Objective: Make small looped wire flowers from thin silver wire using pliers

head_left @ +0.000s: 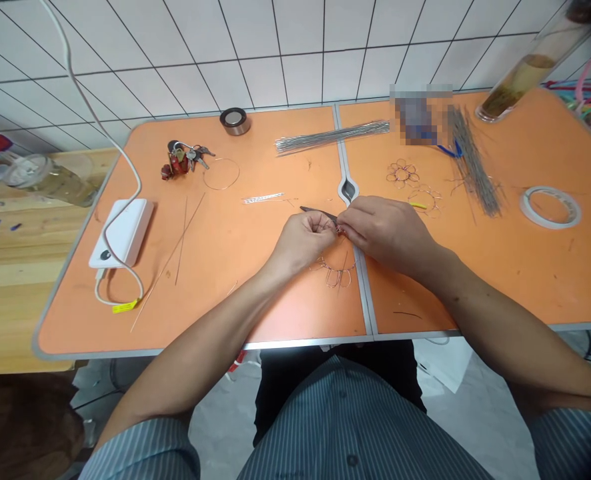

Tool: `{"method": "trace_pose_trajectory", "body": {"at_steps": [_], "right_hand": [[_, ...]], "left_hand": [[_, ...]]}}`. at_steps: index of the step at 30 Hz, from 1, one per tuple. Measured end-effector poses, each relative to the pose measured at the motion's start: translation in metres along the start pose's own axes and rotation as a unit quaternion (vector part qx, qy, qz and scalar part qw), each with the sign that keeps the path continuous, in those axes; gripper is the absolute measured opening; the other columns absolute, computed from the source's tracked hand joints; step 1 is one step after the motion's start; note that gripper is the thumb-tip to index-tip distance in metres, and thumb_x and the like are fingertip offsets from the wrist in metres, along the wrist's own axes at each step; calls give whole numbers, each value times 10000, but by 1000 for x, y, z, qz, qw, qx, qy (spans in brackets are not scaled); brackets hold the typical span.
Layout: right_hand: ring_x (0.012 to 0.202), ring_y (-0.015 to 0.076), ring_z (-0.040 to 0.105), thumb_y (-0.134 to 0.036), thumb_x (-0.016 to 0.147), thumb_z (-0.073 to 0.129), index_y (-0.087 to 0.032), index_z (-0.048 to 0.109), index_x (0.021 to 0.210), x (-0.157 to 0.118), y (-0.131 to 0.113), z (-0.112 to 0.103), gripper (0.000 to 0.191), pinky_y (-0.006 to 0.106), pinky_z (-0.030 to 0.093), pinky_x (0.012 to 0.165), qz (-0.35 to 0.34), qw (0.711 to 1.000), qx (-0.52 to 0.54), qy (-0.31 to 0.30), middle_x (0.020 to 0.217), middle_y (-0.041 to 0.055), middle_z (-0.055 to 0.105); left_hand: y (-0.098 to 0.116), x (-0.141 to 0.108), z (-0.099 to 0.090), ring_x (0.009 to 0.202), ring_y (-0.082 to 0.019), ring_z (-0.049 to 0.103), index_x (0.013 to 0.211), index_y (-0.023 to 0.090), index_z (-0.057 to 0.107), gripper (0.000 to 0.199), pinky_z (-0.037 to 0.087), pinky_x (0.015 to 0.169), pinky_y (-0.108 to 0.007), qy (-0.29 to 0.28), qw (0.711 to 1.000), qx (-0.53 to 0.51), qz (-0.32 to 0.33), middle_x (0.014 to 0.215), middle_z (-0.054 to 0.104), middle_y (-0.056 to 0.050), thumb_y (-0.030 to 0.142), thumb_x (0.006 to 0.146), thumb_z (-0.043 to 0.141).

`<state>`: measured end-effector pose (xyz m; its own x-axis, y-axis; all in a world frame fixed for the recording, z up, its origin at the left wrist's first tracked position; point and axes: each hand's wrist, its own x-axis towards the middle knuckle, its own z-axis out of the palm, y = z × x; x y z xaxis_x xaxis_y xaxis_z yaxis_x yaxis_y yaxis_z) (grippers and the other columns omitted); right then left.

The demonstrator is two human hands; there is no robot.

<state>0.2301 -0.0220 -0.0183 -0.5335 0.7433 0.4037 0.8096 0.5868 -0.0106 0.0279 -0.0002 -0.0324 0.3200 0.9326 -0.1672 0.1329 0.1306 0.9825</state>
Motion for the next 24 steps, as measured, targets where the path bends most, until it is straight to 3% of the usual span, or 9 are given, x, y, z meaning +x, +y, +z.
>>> {"method": "trace_pose_trajectory", "body": {"at_steps": [4,12,17,20,24], "right_hand": [[723,194,529,-136,1052,546,-193,708,826,0,-1,0,285,363,278,636,-20,999,-27,0,797,55,682],[703,196,511,-107,998,552,-193,687,831,-1,-9,6,231,363,279,634,16,999,-25,15,781,53,667],[695,190,553,-106,955,559,-190,696,839,3,-11,5,199,356,321,643,83,994,74,12,774,54,698],[684,170,595,-163,945,615,-196,727,865,7,-10,-4,142,326,395,662,162,956,244,4,746,24,714],[579,157,587,-250,958,645,-199,733,837,11,-7,-15,158,310,414,580,278,868,410,-24,646,8,684]], "left_hand": [[-2,0,1,571,-92,383,688,186,632,100,260,556,-259,-8,1000,1,-16,645,530,24,184,744,714],[-6,0,0,600,-93,414,706,182,646,82,295,563,-254,-13,1000,-14,-15,685,566,12,173,754,712],[-1,-2,1,576,-89,400,714,182,644,100,279,549,-256,-9,1000,-9,-27,666,555,18,183,769,728],[4,-3,0,568,-88,409,723,183,640,110,278,551,-260,-18,999,-23,-37,665,556,19,198,768,739],[5,-2,-1,553,-86,411,718,185,640,108,258,550,-265,-23,998,-36,-44,645,541,28,209,743,742]]}}
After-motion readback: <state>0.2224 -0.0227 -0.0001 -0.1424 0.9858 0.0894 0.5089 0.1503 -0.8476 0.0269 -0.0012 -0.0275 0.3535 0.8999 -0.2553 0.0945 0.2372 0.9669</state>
